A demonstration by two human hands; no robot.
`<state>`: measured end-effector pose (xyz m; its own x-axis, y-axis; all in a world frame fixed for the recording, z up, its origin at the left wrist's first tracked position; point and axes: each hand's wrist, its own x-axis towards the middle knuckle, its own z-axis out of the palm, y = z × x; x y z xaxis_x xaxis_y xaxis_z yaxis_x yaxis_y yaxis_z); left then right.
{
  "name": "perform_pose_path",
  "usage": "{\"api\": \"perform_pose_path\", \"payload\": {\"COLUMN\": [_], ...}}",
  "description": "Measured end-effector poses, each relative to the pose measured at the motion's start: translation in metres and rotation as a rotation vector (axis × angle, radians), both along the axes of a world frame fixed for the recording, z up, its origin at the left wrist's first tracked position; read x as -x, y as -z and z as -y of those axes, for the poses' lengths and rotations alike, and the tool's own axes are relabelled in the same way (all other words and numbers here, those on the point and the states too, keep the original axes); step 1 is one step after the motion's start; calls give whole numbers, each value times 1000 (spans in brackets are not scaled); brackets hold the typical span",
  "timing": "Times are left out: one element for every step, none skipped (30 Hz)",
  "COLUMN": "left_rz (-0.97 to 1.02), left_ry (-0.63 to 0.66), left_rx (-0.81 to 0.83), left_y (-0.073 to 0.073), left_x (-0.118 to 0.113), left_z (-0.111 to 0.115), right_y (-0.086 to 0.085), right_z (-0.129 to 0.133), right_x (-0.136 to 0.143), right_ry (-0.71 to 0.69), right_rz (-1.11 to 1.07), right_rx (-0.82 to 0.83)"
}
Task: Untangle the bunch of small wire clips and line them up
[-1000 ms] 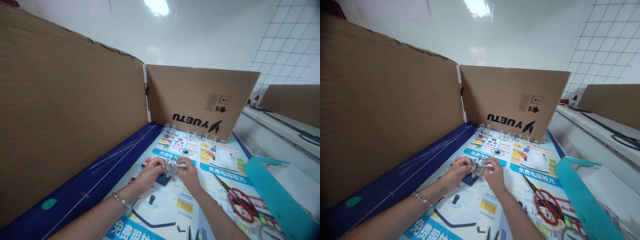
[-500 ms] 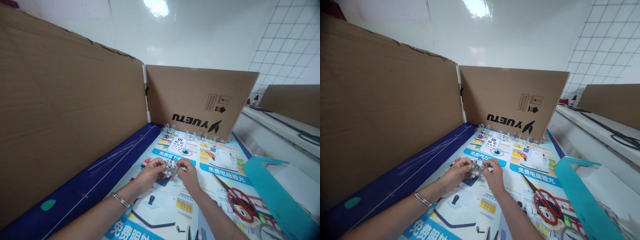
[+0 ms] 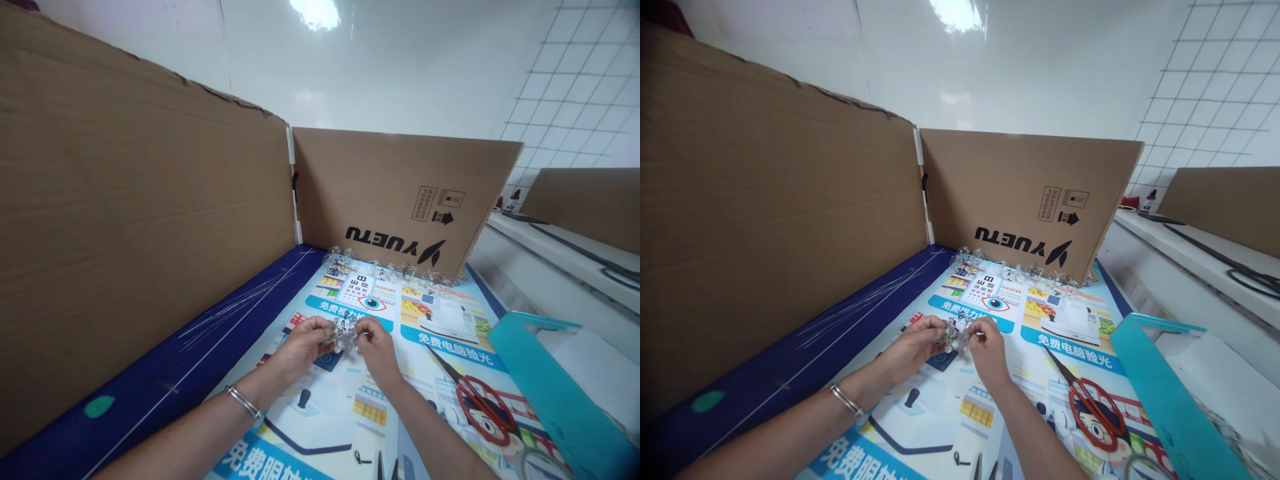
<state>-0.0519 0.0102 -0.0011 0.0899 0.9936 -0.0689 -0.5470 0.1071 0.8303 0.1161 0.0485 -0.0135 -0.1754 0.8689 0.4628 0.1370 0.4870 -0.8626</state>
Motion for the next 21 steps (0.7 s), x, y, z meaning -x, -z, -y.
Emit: {"api": "perform_pose_path", "payload": {"left_rz": [0,0,1,2,3,4,5,7,8,8,4,-3,-12,-24,-40,-57,-74,-90,-103,-110,-110], "left_ry": [-7,-17,-29,-44,-59,-73,-87,-98,-107,-113,-116,-116,-114,-113,-115,-118,-124,-131,-138,-144,-147], "left_rx": [5,10,14,17,18,17,13,9,4,-4,-14,-27,-44,-59,-72,-80,-84,-86,-86,-89,-94], "left_y": [-2,-4,-5,-5,-5,-5,-5,-5,-5,-5,-5,-6,-7,-8,-9,-10,-10,-10,-9,-9,-8], "left_x": [0,0,0,0,0,0,0,0,0,1,1,1,1,1,1,0,0,0,-1,-1,-2], "left_z": [0,1,1,1,1,0,0,-1,-1,-2,-2,-2,-1,-1,0,0,0,1,1,1,1], "right_y": [0,0,0,0,0,1,1,1,2,3,3,4,4,4,4,4,3,1,-1,-3,-5], "right_z": [-1,-1,-1,-2,-2,-3,-3,-4,-4,-4,-5,-5,-5,-5,-4,-4,-3,-2,0,1,2], "right_x": [0,0,0,0,0,0,0,0,-1,-1,-1,-1,-1,-1,-1,-1,-1,-1,0,0,0], "right_ry": [-6,-14,-21,-27,-34,-42,-52,-61,-70,-76,-74,-69,-61,-56,-58,-65,-81,-102,-125,-148,-165], "right_rz": [-5,-8,-11,-13,-11,-8,-4,-2,1,5,9,16,26,36,46,52,57,57,53,46,39], "right_rx": [9,18,25,29,33,37,39,38,36,29,17,5,-3,-6,-2,4,14,24,37,55,78]}}
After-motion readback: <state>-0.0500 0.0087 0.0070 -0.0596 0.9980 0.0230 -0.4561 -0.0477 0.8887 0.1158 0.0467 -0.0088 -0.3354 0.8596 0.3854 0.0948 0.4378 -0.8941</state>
